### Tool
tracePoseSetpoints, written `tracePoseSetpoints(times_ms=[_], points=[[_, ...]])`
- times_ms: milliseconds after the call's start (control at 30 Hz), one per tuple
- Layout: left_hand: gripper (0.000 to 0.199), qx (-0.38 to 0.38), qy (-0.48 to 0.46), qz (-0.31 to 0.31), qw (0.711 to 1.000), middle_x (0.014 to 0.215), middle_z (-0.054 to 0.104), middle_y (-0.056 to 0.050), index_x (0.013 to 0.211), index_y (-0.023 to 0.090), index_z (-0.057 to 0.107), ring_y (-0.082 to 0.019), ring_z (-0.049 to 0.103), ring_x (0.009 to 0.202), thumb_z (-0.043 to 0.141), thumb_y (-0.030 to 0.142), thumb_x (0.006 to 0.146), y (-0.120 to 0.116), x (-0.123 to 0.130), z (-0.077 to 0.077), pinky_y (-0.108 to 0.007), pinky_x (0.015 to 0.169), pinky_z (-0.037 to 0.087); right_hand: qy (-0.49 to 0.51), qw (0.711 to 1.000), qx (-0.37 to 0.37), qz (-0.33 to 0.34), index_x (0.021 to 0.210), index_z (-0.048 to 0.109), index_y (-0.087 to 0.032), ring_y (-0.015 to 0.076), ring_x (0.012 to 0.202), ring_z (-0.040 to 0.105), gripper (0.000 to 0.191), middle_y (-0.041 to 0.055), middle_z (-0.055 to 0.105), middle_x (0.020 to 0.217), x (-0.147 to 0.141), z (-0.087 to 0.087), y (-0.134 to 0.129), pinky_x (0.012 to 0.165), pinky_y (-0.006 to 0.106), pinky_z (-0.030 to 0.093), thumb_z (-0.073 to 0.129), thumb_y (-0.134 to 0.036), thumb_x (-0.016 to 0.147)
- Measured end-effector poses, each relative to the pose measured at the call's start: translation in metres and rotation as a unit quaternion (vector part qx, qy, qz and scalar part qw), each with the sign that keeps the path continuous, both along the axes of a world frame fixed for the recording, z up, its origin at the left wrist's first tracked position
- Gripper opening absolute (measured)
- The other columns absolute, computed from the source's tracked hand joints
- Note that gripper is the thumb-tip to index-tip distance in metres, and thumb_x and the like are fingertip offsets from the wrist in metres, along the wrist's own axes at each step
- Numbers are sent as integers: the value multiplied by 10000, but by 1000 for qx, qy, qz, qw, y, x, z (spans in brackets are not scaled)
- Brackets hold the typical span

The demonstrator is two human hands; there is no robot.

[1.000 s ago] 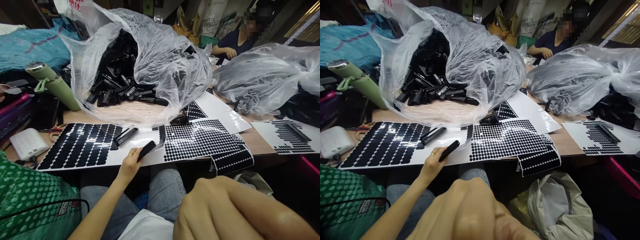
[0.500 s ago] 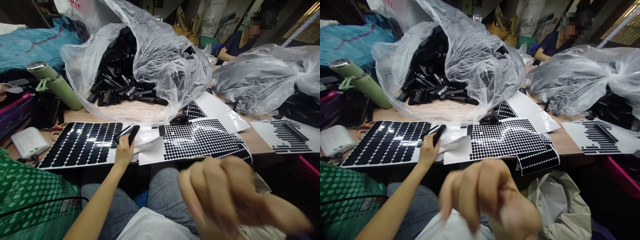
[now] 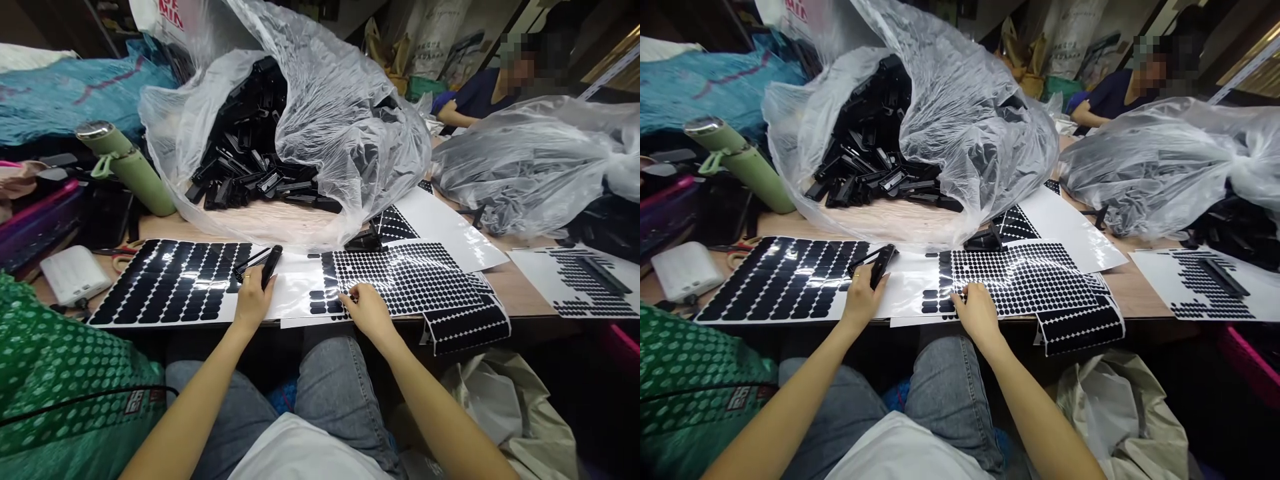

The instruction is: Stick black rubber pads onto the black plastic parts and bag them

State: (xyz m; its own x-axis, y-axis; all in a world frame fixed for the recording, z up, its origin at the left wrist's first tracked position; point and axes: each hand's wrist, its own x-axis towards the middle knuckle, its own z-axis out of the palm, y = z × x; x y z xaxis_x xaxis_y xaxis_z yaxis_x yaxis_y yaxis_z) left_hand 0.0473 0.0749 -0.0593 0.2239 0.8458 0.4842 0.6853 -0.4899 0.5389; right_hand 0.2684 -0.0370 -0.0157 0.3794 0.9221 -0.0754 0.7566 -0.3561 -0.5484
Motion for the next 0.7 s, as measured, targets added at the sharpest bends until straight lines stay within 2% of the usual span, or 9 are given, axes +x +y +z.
tracePoseSetpoints(times_ms=[133, 233, 367, 500, 600, 700], points=[[336, 0, -3, 5, 1000, 1003, 522, -151, 1060, 109, 485, -264, 495, 1021, 438, 349, 830, 2, -1, -1, -396, 852, 421, 7, 999, -44, 9, 707, 463, -206, 199, 752, 530, 233, 61, 539, 818, -7, -1, 18, 635, 296, 382, 491, -432, 757], [329, -3, -7, 7, 1000, 1003, 528, -147, 1061, 116, 481, -262, 495, 1025, 439, 347, 830, 2, -2, -1, -395, 856, 416, 2, 999, -34, -6, 785, 453, -198, 202, 759, 532, 204, 75, 531, 872, -14, -1, 26, 652, 303, 380, 504, -393, 748], [370, -10, -30, 24, 999, 1003, 534, -137, 1092, 125, 442, -255, 525, 971, 465, 370, 816, 1, -3, -2, -395, 833, 425, 11, 999, -24, -28, 881, 433, -185, 222, 821, 527, 326, 104, 507, 972, -15, -1, 29, 693, 322, 383, 586, -380, 669], [393, -36, -64, 23, 997, 989, 536, -127, 1106, 134, 415, -238, 548, 902, 472, 383, 808, 0, -4, -3, -378, 771, 453, 71, 997, -11, -20, 916, 428, -198, 196, 759, 527, 341, 46, 527, 846, -12, -7, 34, 648, 297, 388, 588, -347, 655], [357, -39, -80, 22, 996, 994, 538, -134, 1082, 137, 429, -245, 543, 919, 456, 369, 813, -3, -4, 3, -386, 775, 448, 105, 994, 39, 10, 949, 429, -210, 160, 649, 515, 270, -15, 510, 703, -12, -11, 50, 598, 269, 382, 521, -268, 702], [307, -69, -102, 9, 992, 975, 553, -117, 1003, 159, 479, -252, 540, 960, 479, 383, 794, -10, -4, 18, -383, 807, 437, 83, 993, 83, 23, 936, 453, -200, 160, 682, 518, 230, 2, 528, 742, -12, -10, 68, 642, 280, 386, 505, -216, 713]])
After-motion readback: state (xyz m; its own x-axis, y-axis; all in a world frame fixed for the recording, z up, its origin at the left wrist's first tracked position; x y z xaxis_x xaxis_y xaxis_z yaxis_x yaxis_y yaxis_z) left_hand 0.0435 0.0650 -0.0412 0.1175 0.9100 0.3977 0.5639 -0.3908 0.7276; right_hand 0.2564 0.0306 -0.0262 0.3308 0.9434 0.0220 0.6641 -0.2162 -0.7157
